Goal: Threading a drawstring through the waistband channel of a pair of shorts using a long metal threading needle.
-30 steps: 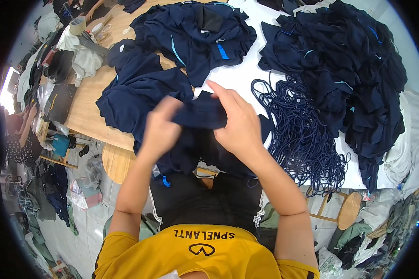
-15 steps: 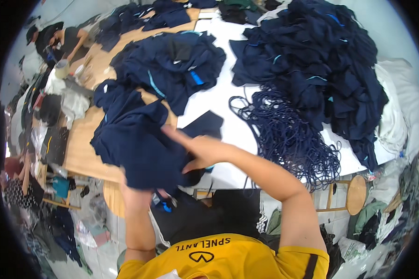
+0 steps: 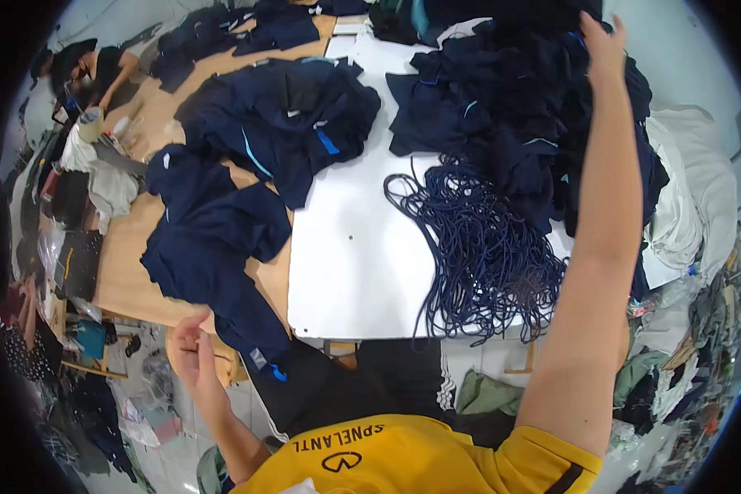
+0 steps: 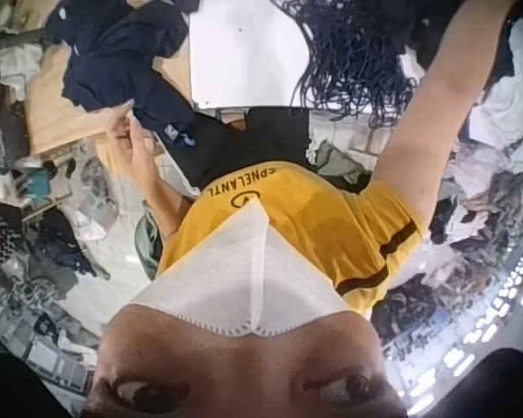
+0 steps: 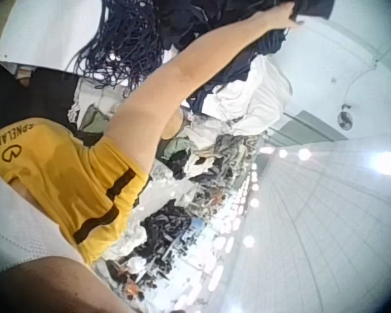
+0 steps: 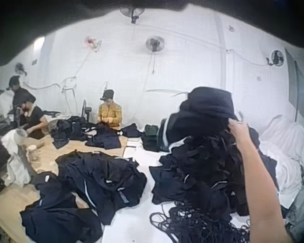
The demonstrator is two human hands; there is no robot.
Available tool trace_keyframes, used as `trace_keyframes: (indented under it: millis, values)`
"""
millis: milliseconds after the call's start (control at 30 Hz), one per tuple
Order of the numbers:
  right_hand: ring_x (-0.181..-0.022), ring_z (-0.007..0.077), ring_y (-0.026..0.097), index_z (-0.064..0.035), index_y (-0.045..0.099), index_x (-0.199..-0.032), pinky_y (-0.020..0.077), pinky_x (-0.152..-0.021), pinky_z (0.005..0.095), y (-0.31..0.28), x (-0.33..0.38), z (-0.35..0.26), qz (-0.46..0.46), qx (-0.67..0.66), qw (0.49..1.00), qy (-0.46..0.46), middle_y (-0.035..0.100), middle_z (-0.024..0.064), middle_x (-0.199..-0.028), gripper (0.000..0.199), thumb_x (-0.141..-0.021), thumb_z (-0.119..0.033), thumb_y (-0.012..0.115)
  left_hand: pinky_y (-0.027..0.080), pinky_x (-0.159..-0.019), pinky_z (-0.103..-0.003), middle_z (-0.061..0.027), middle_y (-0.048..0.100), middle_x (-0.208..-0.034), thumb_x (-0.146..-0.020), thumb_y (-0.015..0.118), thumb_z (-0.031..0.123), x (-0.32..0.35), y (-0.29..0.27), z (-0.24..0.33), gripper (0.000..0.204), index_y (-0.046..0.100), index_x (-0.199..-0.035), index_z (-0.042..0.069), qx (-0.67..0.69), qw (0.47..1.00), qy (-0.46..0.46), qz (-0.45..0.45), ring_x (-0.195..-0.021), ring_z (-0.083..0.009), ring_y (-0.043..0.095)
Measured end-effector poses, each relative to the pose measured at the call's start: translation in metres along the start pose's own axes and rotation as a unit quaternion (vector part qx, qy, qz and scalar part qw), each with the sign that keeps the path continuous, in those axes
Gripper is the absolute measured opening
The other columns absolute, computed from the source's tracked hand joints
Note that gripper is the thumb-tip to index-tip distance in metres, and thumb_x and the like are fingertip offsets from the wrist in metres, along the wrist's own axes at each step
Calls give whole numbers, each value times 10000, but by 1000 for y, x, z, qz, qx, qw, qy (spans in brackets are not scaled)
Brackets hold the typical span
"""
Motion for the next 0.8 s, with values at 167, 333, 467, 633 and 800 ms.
trace_keyframes:
  millis: [167, 333, 467, 633, 800]
  values:
    - [-891, 132, 636, -74, 519, -1273, 475, -711, 235, 22, 94, 38, -229, 72, 956, 169, 681, 81, -1063, 395, -906, -203, 586, 369, -866, -206, -69, 594, -1123, -928, 465, 0, -11, 14, -14, 211, 524, -1130, 20, 34, 999, -35, -20, -972, -92, 513]
    - [-797, 201, 668, -66, 685, -1025, 524, -731, 317, 69, 303, 152, -482, 302, 815, 113, 703, 97, -936, 263, -832, -240, 643, 365, -776, -190, -42, 603, -1068, -924, 502, 25, -7, 53, -14, 193, 530, -1115, 20, 49, 991, -25, -119, -841, -55, 472]
    - [-866, 323, 664, -125, 696, -963, 519, -763, 415, 92, 418, 182, -508, 527, 673, 107, 695, 117, -892, 307, -766, -360, 684, 353, -701, -176, -7, 621, -1008, -931, 524, 54, 7, 51, -14, 151, 577, -1071, 29, 10, 991, -47, -125, -764, -30, 446]
    - [-801, 375, 654, -194, 707, -919, 527, -698, 471, 110, 385, 141, -365, 520, 771, 32, 682, 143, -854, 195, -859, -326, 576, 370, -718, -175, -30, 635, -979, -944, 507, 53, 22, 37, -30, 147, 571, -1073, 24, 6, 989, -90, -119, -801, -38, 497]
    - [-731, 167, 673, -42, 691, -1002, 511, -652, 258, 102, 313, -16, -144, 198, 960, -134, 714, 94, -880, 171, -929, -138, 570, 395, -736, -187, -55, 645, -960, -954, 485, 46, 27, 50, -50, 156, 561, -1088, 20, 55, 979, -147, -133, -812, -61, 527]
Point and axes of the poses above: each hand's wrist, its own x-axis away from the middle knuckle, its own y-axis out of the palm, z = x × y, the point moved 10 cm from there along -x, towards the middle knuckle
